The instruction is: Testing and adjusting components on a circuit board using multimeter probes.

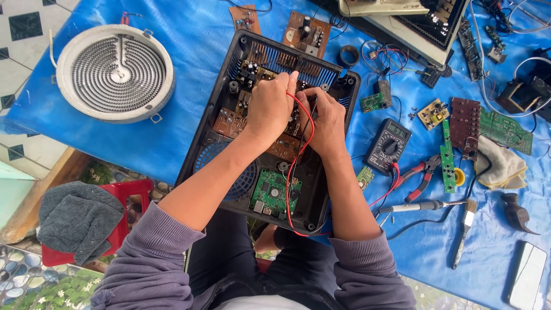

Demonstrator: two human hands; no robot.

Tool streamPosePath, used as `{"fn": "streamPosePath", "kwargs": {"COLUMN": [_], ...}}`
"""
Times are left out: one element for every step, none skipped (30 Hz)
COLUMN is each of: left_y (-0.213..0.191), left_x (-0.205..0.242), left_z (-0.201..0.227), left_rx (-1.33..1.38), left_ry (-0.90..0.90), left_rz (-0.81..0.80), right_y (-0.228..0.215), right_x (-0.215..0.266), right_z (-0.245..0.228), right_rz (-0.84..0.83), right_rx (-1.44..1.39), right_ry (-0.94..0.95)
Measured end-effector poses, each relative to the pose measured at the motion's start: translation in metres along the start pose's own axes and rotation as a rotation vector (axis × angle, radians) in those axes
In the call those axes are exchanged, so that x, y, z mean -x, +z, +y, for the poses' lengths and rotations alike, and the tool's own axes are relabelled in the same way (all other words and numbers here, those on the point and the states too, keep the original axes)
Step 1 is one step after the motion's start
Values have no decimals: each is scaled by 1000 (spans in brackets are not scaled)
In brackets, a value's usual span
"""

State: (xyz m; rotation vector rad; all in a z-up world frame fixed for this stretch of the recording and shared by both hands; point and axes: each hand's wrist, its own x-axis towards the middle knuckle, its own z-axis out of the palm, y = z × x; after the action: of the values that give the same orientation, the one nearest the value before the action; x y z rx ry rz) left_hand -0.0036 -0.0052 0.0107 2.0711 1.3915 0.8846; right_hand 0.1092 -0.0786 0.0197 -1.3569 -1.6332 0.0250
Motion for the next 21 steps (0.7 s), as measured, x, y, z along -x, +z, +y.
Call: {"fn": "streamPosePath", "kwargs": {"left_y": [1,1,2,1,0,-1,0,0,1,0,-2,-4,-1,1,4,4,4,5,3,2,1], "left_x": [0,-1,-1,0,0,1,0,0,-1,-1,-1,-2,-2,-3,-2,-2,-3,-3,-2,-2,-2], "left_z": [-1,-2,-3,-2,-1,0,-1,-1,-2,-1,0,1,0,-2,-3,-4,-4,-4,-3,-2,0], "left_rx": [0,-3,-6,-6,-3,0,-1,1,3,3,27,52,51,23,-5,-5,-4,-2,-1,-2,-2], "left_ry": [3,3,2,5,3,1,7,-3,-13,-6,-32,-58,-53,-42,-32,-28,-36,-45,-41,-44,-49], "left_rz": [4,0,-2,2,-2,-6,-1,-7,-13,-7,-25,-43,-39,-30,-22,-18,-15,-12,-9,-11,-14], "right_y": [-1,-1,-1,-1,-1,-1,-1,-1,-1,-1,0,1,1,2,2,2,2,1,2,2,2], "right_x": [0,0,-1,0,0,1,1,1,0,1,1,1,2,3,4,4,4,4,4,4,4], "right_z": [-1,-2,-3,-2,0,1,1,1,1,2,2,3,5,7,8,8,8,7,8,8,9], "right_rz": [3,0,-4,-1,-2,-3,3,-1,-5,0,2,3,7,0,-8,-5,-9,-14,-10,-11,-12], "right_rx": [0,3,5,5,3,1,2,12,23,24,26,28,28,28,29,29,32,36,37,39,41], "right_ry": [-4,1,6,2,5,9,3,6,8,2,8,14,9,18,29,25,29,33,29,29,30]}}
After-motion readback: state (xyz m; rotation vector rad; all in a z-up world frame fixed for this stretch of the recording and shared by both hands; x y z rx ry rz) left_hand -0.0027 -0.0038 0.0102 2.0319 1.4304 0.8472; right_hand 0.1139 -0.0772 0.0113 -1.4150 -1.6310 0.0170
